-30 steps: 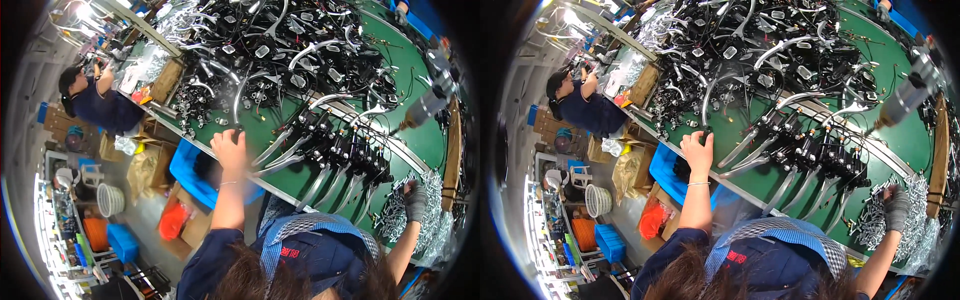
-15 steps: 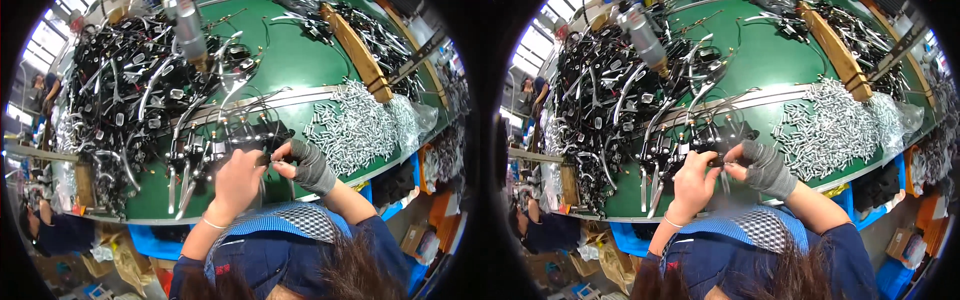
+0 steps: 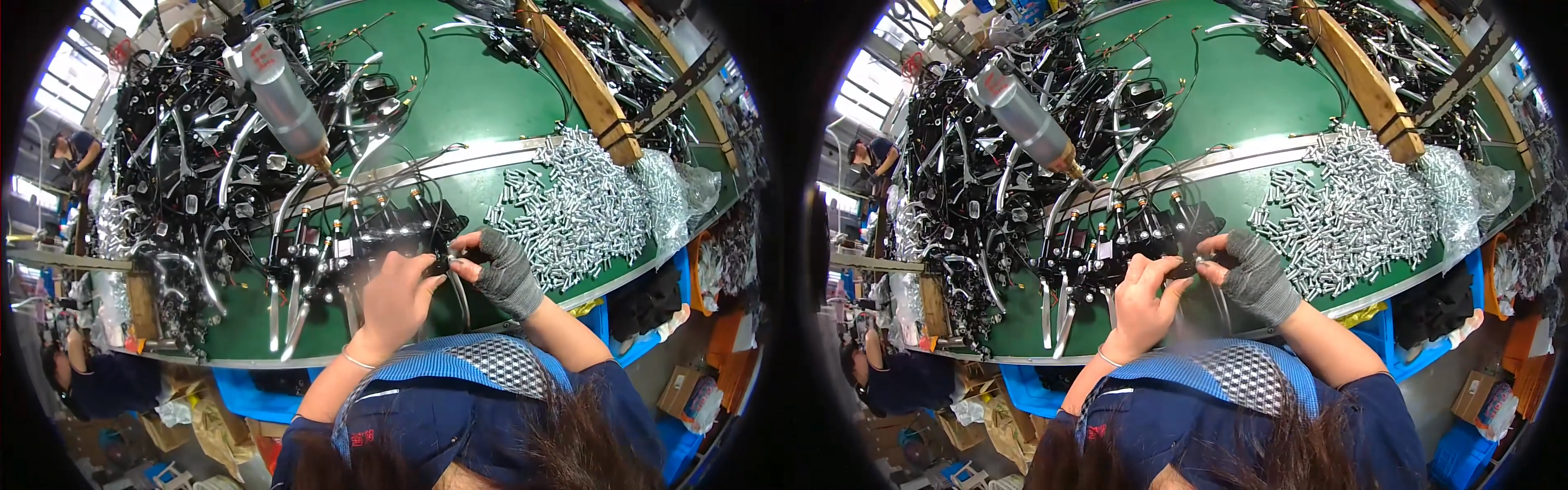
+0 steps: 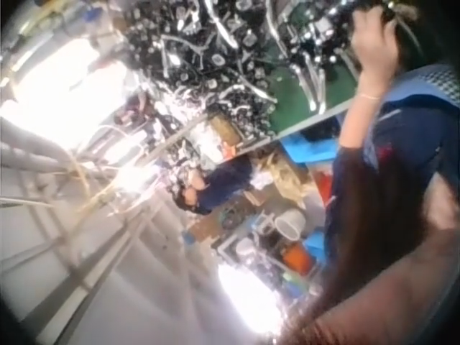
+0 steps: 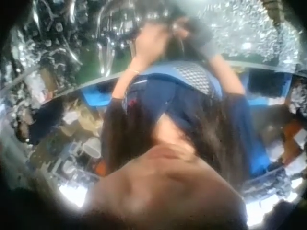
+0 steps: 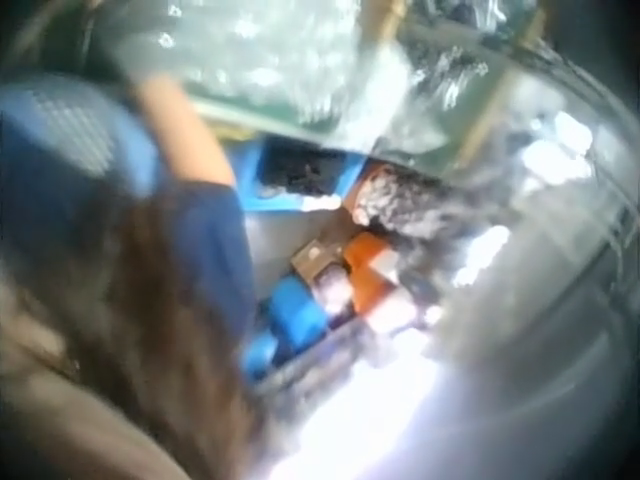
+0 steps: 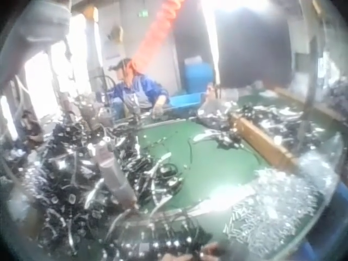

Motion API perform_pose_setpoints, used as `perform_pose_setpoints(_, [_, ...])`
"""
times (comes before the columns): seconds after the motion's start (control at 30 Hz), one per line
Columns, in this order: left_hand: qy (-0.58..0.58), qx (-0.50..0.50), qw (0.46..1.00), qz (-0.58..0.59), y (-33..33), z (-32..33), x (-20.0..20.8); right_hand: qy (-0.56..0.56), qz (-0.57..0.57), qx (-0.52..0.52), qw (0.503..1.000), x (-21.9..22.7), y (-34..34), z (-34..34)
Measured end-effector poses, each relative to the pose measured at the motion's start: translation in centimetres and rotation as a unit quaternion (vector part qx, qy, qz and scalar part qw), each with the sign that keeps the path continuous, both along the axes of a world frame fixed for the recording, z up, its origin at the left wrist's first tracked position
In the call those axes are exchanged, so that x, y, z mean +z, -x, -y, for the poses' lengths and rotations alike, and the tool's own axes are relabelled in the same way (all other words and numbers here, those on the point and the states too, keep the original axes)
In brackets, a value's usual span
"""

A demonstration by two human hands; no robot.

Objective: The worker is assembling small plastic components on a production line using a pneumatic screwdriver.

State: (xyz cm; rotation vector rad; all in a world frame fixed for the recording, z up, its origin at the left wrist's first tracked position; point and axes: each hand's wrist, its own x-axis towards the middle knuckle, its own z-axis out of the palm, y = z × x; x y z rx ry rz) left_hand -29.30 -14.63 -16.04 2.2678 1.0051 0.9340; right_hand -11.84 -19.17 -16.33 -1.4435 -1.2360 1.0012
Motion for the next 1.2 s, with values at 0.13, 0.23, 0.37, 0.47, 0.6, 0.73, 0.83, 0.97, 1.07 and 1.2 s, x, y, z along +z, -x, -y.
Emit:
perform_pose_setpoints(0.13, [-0.018, 0.016, 0.998, -0.05, -0.5, 0.0, 0.0, -0.037, 0.046, 0.005, 0.998, 1.2, -0.3, 0.5])
perform_pose_setpoints(0.23, [-0.069, -0.016, 0.995, -0.072, -1.2, -0.4, -0.6, -0.041, 0.064, 0.111, 0.991, 2.0, -0.4, 0.4])
perform_pose_setpoints(0.37, [-0.083, -0.053, 0.991, -0.092, -1.8, -0.4, -0.9, -0.01, 0.02, 0.079, 0.997, 0.1, 0.2, 0.8])
perform_pose_setpoints(0.47, [-0.087, -0.073, 0.986, -0.118, -2.1, -0.4, -0.9, 0.007, -0.091, 0.043, 0.995, -1.1, 0.0, 0.6])
perform_pose_setpoints(0.6, [-0.162, -0.039, 0.983, -0.073, -3.0, -2.0, 0.2, 0.029, 0.154, -0.012, 0.988, 1.4, -1.4, -0.4])
perform_pose_setpoints(0.73, [-0.162, 0.008, 0.986, -0.03, -4.4, -4.1, 0.6, -0.056, -0.061, -0.129, 0.988, 1.9, -3.7, -2.0])
perform_pose_setpoints(0.83, [-0.124, 0.023, 0.991, -0.038, -4.8, -4.2, -0.1, -0.051, -0.059, -0.123, 0.989, 1.6, -3.8, -2.1])
perform_pose_setpoints(0.97, [-0.063, 0.027, 0.995, -0.066, -4.9, -3.8, -0.9, -0.036, -0.076, -0.119, 0.989, 1.3, -3.8, -2.2])
perform_pose_setpoints(1.07, [-0.034, 0.035, 0.997, -0.057, -4.9, -3.9, -1.0, -0.03, -0.081, -0.109, 0.99, 1.6, -3.8, -2.8])
perform_pose_setpoints(1.2, [-0.044, 0.029, 0.998, -0.039, -4.7, -4.6, -1.1, -0.04, -0.063, -0.072, 0.995, 2.5, -3.7, -5.5])
